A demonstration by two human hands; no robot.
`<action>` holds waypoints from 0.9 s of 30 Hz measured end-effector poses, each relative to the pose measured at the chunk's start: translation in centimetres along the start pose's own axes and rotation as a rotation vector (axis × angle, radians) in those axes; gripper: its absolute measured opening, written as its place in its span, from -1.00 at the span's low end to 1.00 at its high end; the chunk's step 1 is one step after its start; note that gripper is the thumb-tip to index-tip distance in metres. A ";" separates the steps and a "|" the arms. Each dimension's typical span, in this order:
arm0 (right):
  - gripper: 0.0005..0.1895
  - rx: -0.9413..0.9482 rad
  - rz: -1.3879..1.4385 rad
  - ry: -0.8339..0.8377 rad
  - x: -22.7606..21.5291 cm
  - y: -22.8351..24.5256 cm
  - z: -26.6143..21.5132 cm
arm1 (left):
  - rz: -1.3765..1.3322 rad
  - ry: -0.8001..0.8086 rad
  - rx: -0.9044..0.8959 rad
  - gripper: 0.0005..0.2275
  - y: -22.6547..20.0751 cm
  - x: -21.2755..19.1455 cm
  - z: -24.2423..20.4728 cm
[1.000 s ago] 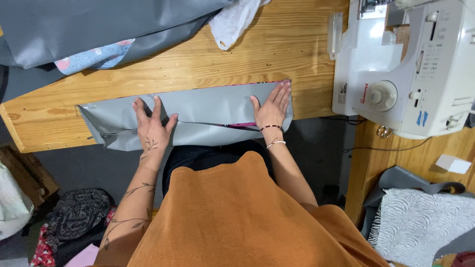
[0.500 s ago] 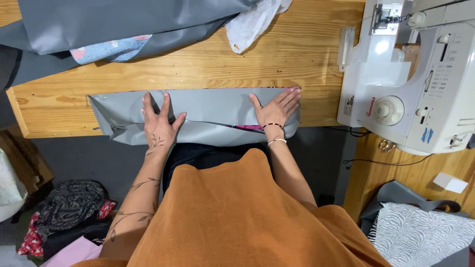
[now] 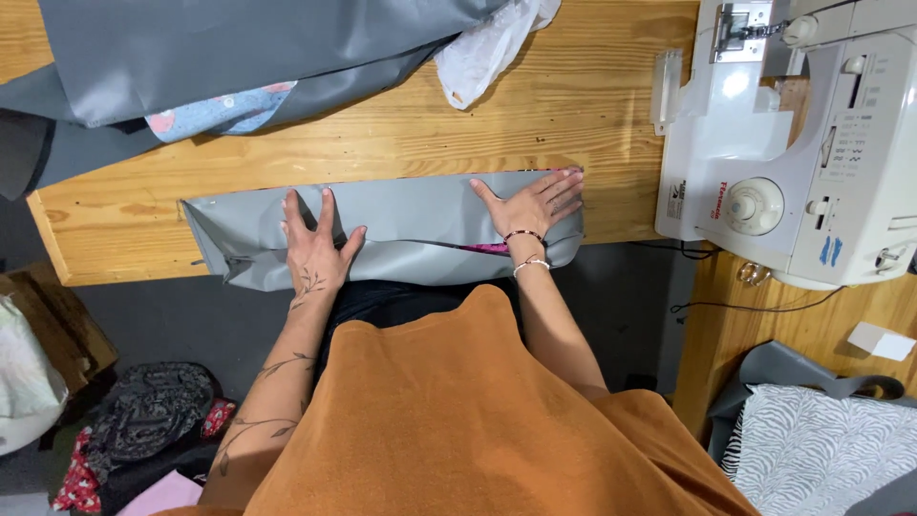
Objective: The person aligns and folds a gray fabric piece with a pink patterned lining on a wooden table. They use straight pins to secure the folded edges of the fabric, preparing it for sewing. The person then switches to a second gray fabric piece with a blue patterned lining and repeats the pinning process.
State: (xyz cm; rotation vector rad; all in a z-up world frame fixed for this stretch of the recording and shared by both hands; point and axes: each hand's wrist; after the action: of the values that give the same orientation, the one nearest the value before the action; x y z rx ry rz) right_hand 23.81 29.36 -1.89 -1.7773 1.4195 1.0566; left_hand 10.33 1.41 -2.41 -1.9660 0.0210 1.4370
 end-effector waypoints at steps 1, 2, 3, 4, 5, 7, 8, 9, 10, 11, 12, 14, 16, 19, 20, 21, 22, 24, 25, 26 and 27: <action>0.68 0.003 0.001 -0.002 -0.1 0.1 0.0 | -0.001 0.001 0.004 -0.31 0.0 0.1 0.0; 0.69 0.005 0.003 0.002 -0.3 0.3 0.0 | 0.007 -0.001 0.004 -0.31 0.0 0.1 0.0; 0.70 0.009 0.005 0.007 -0.3 0.4 -0.1 | 0.015 -0.001 0.003 -0.30 0.1 0.1 -0.1; 0.70 0.013 0.007 0.007 -0.4 0.3 -0.1 | 0.016 0.002 0.007 -0.30 0.1 0.2 -0.1; 0.70 0.014 0.010 0.008 -0.4 0.4 -0.1 | 0.020 0.008 0.013 -0.29 0.3 0.2 0.0; 0.70 0.021 0.015 0.009 -0.5 0.5 -0.1 | 0.025 0.017 0.023 -0.29 0.3 0.1 0.1; 0.70 0.022 0.021 0.005 -0.6 0.6 -0.2 | 0.033 0.036 0.017 -0.28 0.2 -0.1 0.2; 0.69 0.024 0.028 0.001 -0.7 0.8 -0.3 | 0.043 0.055 0.011 -0.27 0.1 -0.3 0.2; 0.69 0.029 0.031 0.003 -0.7 0.8 -0.4 | 0.045 0.060 0.015 -0.27 0.1 -0.5 0.2; 0.68 0.019 0.057 0.005 -0.7 0.7 -0.4 | 0.050 0.068 0.018 -0.27 0.0 -0.7 0.3; 0.67 0.008 0.082 0.006 -0.8 0.7 -0.4 | 0.055 0.076 0.020 -0.26 -0.1 -0.9 0.4; 0.64 0.007 0.090 -0.018 0.3 0.3 0.3 | 0.053 0.084 0.031 -0.26 -0.3 -1.2 0.6; 0.62 0.007 0.094 -0.037 1.3 -0.2 0.8 | 0.051 0.096 0.037 -0.25 -0.4 -1.4 0.6; 0.57 -0.015 0.076 -0.063 2.3 -0.8 1.3 | 0.064 0.114 0.025 -0.23 -0.4 -1.6 0.6; 0.55 -0.020 0.070 -0.068 2.5 -0.9 1.3 | 0.076 0.113 0.038 -0.23 -0.4 -1.7 0.6; 0.53 -0.025 0.064 -0.074 2.7 -1.0 1.4 | 0.087 0.111 0.052 -0.24 -0.5 -1.8 0.6; 0.53 -0.023 0.066 -0.076 2.8 -1.0 1.6 | 0.087 0.111 0.055 -0.24 -0.5 -1.9 0.8; 0.50 -0.031 0.072 -0.092 3.1 -1.2 1.6 | 0.100 0.168 0.025 -0.23 -0.6 -2.2 0.8; 0.50 -0.031 0.072 -0.093 2.8 -1.0 1.4 | 0.100 0.167 0.025 -0.23 -0.6 -2.2 0.8; 0.51 -0.025 0.072 -0.092 2.4 -0.7 1.2 | 0.105 0.174 0.024 -0.23 -0.7 -2.3 0.9; 0.52 -0.019 0.069 -0.090 2.1 -0.6 0.9 | 0.109 0.183 0.021 -0.22 -0.7 -2.3 0.8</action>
State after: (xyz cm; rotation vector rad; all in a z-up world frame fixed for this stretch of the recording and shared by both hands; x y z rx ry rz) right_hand 24.40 29.22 -4.15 -1.6831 1.4295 1.1748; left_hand 9.04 1.48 -0.20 -2.1006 0.2267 1.3140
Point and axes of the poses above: each hand's wrist, its own z-axis towards the middle knuckle, its own x-axis out of the palm, y = z × x, and after that the axes turned 5 degrees about -z, right-handed
